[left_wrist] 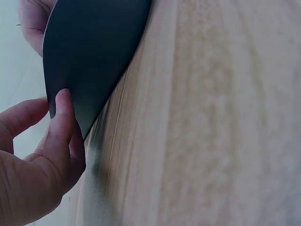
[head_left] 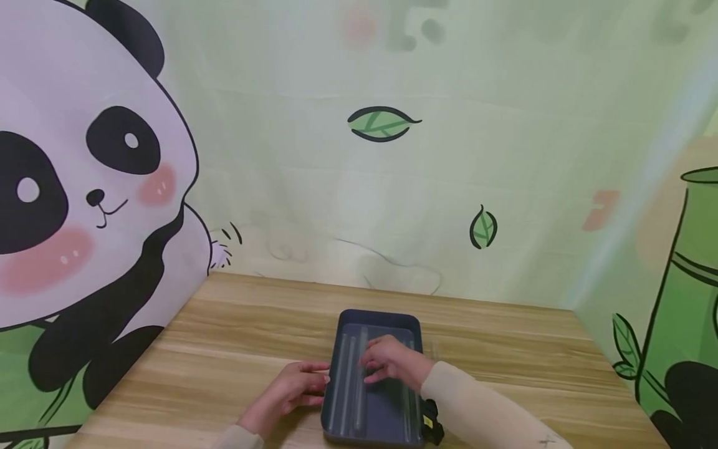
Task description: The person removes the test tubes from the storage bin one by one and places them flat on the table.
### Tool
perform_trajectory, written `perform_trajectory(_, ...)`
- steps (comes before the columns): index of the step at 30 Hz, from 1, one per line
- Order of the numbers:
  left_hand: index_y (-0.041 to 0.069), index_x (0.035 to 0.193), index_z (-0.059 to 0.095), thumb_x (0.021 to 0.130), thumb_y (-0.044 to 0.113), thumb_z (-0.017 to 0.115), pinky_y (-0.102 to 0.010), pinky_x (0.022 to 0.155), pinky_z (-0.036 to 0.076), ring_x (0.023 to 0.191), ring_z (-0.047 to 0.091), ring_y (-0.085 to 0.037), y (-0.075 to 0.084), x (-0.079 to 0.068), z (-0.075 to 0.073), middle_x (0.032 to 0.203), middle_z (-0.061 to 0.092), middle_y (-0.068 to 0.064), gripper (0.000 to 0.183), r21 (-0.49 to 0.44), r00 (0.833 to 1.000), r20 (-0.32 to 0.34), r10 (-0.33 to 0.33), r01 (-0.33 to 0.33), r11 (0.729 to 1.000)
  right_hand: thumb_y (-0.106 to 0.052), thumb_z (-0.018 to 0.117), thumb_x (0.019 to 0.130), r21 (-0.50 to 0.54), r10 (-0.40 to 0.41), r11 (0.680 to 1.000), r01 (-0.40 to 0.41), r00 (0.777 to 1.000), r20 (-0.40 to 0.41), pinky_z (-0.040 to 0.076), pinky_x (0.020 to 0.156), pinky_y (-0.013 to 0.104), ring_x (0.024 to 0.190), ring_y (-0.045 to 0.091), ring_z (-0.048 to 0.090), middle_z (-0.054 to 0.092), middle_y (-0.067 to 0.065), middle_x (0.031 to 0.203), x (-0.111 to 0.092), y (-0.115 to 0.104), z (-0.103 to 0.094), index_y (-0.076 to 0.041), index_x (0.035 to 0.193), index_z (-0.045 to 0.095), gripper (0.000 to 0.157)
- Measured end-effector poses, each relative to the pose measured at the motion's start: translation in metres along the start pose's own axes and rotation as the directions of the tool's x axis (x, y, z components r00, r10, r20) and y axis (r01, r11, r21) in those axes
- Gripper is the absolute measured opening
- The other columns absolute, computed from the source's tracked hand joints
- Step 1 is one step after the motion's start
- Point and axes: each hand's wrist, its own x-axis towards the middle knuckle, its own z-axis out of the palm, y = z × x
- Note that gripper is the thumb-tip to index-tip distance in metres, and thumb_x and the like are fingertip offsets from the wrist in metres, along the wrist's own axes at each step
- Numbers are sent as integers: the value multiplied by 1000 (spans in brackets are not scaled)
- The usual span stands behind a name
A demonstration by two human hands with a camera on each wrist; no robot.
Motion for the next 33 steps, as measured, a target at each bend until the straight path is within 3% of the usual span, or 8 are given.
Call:
perform_trajectory(5,-16,139,50,91,1,66,-31,74,64,86,69,-14,-2,0,-1,97,76,-8,53,-15,1000,12,5,-5,1000,15,61,87,2,-20,1000,20,1000,7,64,87,50,65,12,49,62,18,102,-4,-7,-6,13,143,45,59)
perform_trajectory(8,-15,139,50,92,1,66,-30,73,63,86,69,-13,-2,1,-1,97,76,-6,53,-16,1000,16,6,-6,1000,14,60,88,-8,-25,1000,25,1000,12,64,86,48,64,12,50,66,22,109,-6,-12,-10,13,145,44,58)
perform_trajectory(12,-16,139,50,92,0,65,-30,73,63,87,69,-13,-3,2,-2,96,75,-5,53,-15,1000,21,12,-12,1000,12,60,90,-19,-20,1000,21,1000,19,64,86,46,80,17,55,64,26,122,-8,-18,-15,11,145,44,58)
perform_trajectory(15,-16,139,50,92,1,65,-31,74,63,87,69,-13,-4,2,-3,97,75,-5,52,-15,1000,23,13,-13,1000,11,60,91,-20,-18,1000,18,1000,24,64,86,46,83,19,55,64,24,119,-10,-22,-17,10,145,45,56)
perform_trajectory(20,-16,139,50,92,0,65,-33,76,64,88,69,-14,-3,1,-1,100,76,-7,52,-14,1000,20,11,-10,1000,10,61,92,-13,-26,1000,26,999,35,65,83,44,74,15,54,67,16,108,-16,-25,-20,9,145,46,55)
perform_trajectory(23,-15,139,50,91,0,65,-32,76,64,88,70,-14,-2,1,-1,99,76,-7,52,-14,1000,15,6,-6,1000,9,60,92,-6,-38,999,39,998,54,65,84,44,77,15,55,66,16,108,-19,-27,-22,10,146,44,56)
perform_trajectory(29,-15,139,50,91,1,66,-31,74,64,87,69,-14,-2,1,-1,96,75,-5,53,-13,1000,16,2,-2,1000,8,58,94,12,-82,997,82,992,95,63,90,48,103,24,59,61,29,132,-27,-28,-28,10,148,42,56)
perform_trajectory(33,-16,140,49,91,2,65,-31,75,63,88,70,-14,-3,2,-1,97,76,-6,54,-16,1000,28,13,-12,1000,7,57,95,31,-108,994,105,988,113,62,92,49,107,25,59,59,29,133,-32,-29,-34,10,149,40,57)
